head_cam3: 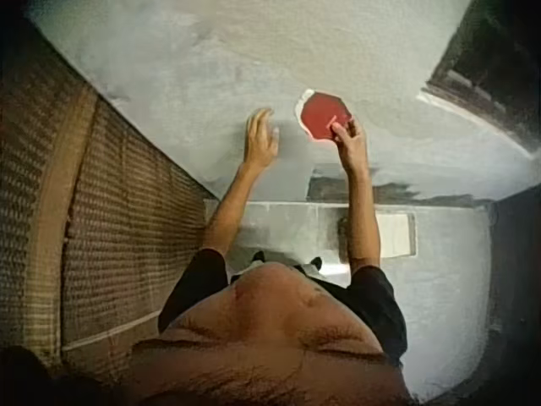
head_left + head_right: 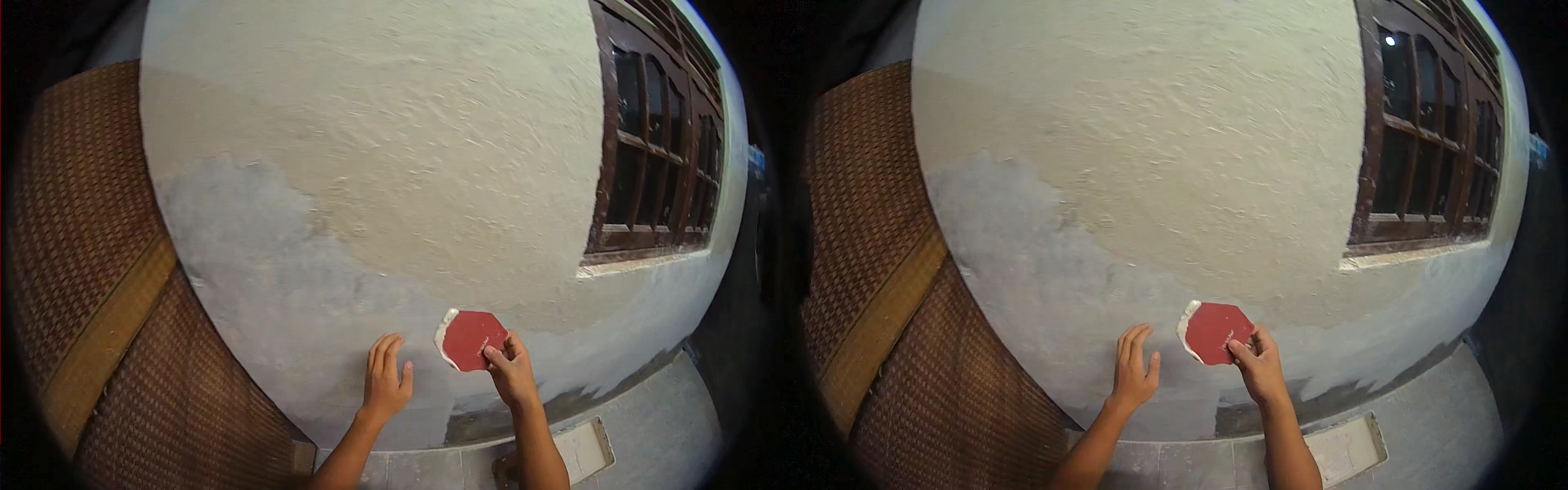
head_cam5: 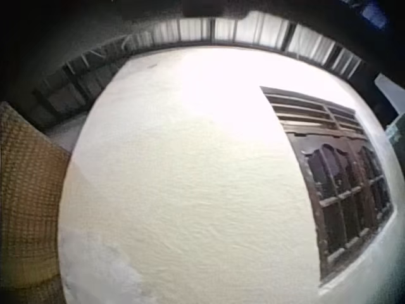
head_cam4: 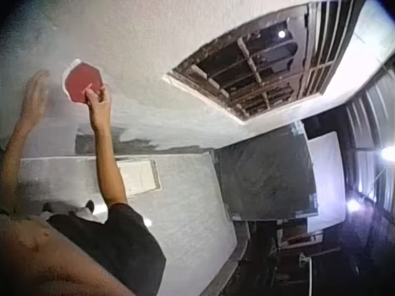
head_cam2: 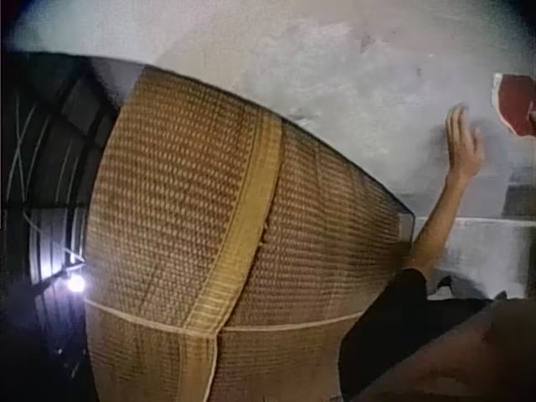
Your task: The person applies wall putty to a damaged section of a wall using a plastic scraper.
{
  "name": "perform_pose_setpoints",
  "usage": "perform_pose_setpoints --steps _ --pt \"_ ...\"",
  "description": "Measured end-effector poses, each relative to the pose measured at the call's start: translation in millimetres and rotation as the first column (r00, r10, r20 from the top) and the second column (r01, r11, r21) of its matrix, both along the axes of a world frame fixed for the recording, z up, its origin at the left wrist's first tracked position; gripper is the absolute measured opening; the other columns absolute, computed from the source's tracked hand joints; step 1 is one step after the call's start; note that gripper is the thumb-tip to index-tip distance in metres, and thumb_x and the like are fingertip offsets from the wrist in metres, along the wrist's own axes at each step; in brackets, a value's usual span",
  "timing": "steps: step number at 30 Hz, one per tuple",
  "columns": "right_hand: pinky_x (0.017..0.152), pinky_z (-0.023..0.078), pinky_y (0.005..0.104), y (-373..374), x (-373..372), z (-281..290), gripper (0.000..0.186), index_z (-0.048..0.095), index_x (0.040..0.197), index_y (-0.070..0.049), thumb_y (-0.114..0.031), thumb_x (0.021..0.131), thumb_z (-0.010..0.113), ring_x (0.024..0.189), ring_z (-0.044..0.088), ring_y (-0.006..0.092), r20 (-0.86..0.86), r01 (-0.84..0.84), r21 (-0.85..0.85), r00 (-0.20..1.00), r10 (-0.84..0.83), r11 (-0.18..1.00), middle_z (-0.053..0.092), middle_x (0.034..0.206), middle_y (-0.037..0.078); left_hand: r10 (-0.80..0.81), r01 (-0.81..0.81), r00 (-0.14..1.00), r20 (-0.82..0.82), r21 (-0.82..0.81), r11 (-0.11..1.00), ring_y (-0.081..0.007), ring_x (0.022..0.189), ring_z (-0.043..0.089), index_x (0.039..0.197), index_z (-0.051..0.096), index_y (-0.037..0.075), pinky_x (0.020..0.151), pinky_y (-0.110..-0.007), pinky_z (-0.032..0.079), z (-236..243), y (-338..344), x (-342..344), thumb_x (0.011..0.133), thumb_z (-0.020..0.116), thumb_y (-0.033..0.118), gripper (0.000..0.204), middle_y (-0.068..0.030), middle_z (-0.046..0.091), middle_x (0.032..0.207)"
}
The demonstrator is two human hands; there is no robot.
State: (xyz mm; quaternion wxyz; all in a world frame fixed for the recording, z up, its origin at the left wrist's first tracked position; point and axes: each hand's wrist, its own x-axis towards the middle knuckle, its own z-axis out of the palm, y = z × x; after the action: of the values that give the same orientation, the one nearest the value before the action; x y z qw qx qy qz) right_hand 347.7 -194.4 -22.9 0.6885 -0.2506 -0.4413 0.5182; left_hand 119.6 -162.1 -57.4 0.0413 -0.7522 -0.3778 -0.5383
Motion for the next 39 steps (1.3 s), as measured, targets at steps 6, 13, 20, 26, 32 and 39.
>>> perform_pose_setpoints --steps 6,13,20,26,32,39 --pt "0.074 0.05 0.0271 31.1 -108.7 49.7 0.018 0.055 0.101 0.0 -0.007 0.088 0.065 0.085 0.06 0.012 0.115 0.142 0.198 0.979 -0.167 0.97 0.062 0.097 0.007 0.114 -0.108 0.992 -0.045 0.117 0.987 -0.0396 0.12 0.045 0.125 0.047 -0.002 0.103 -0.048 0.035 52.0 15.3 -99.7 0.083 0.056 0.007 0.044 -0.0208 0.049 0.129" --pt "0.071 0.052 0.0304 53.0 -206.0 115.0 0.014 0.057 0.094 0.002 -0.006 0.086 0.065 0.075 0.064 0.0175 0.186 0.452 0.469 0.789 -0.586 0.758 0.064 0.082 0.011 0.191 -0.171 0.978 -0.085 0.202 0.964 -0.0396 0.122 0.043 0.126 0.046 -0.002 0.104 -0.048 0.034 108.3 43.7 -176.6 0.084 0.055 0.008 0.044 -0.0213 0.048 0.13" --pt "0.058 0.046 0.0398 72.5 -263.6 146.8 0.014 0.053 0.08 -0.001 0.002 0.074 0.065 0.067 0.055 0.0342 0.071 0.498 0.811 0.437 -0.897 0.307 0.053 0.073 0.014 0.232 -0.193 0.967 -0.101 0.301 0.934 -0.0404 0.123 0.042 0.128 0.044 -0.003 0.106 -0.049 0.032 146.0 69.9 -214.6 0.087 0.054 0.014 0.045 -0.0219 0.046 0.131" --pt "0.057 0.044 0.0374 98.1 -282.4 153.5 0.013 0.052 0.074 -0.008 -0.008 0.076 0.065 0.069 0.052 0.0248 0.039 0.182 0.982 0.099 -0.994 0.057 0.048 0.072 0.007 0.272 -0.234 0.962 -0.037 0.409 0.882 -0.0415 0.127 0.039 0.13 0.041 -0.004 0.108 -0.05 0.029 159.7 94.8 -228.2 0.091 0.049 0.023 0.048 -0.0231 0.043 0.135" --pt "0.057 0.037 0.0321 125.2 -294.2 149.6 0.006 0.056 0.079 -0.012 -0.016 0.076 0.06 0.067 0.049 0.0192 -0.045 0.082 0.995 -0.091 -0.995 -0.052 0.047 0.072 0.003 0.228 -0.215 0.973 0.041 0.526 0.823 -0.0446 0.132 0.033 0.133 0.034 -0.003 0.11 -0.054 0.025 160.3 129.0 -234.8 0.09 0.047 0.021 0.051 -0.0264 0.035 0.14" --pt "0.058 0.038 0.0313 155.1 -307.8 139.6 0.011 0.055 0.082 -0.011 -0.019 0.075 0.057 0.069 0.049 0.018 -0.02 0.002 1.0 -0.158 -0.987 -0.021 0.047 0.075 0.003 0.118 -0.16 0.987 0.109 0.652 0.742 -0.049 0.132 0.03 0.125 0.031 0.003 0.108 -0.061 0.022 157.0 157.1 -232.9 0.093 0.042 0.032 0.045 -0.0303 0.034 0.139"
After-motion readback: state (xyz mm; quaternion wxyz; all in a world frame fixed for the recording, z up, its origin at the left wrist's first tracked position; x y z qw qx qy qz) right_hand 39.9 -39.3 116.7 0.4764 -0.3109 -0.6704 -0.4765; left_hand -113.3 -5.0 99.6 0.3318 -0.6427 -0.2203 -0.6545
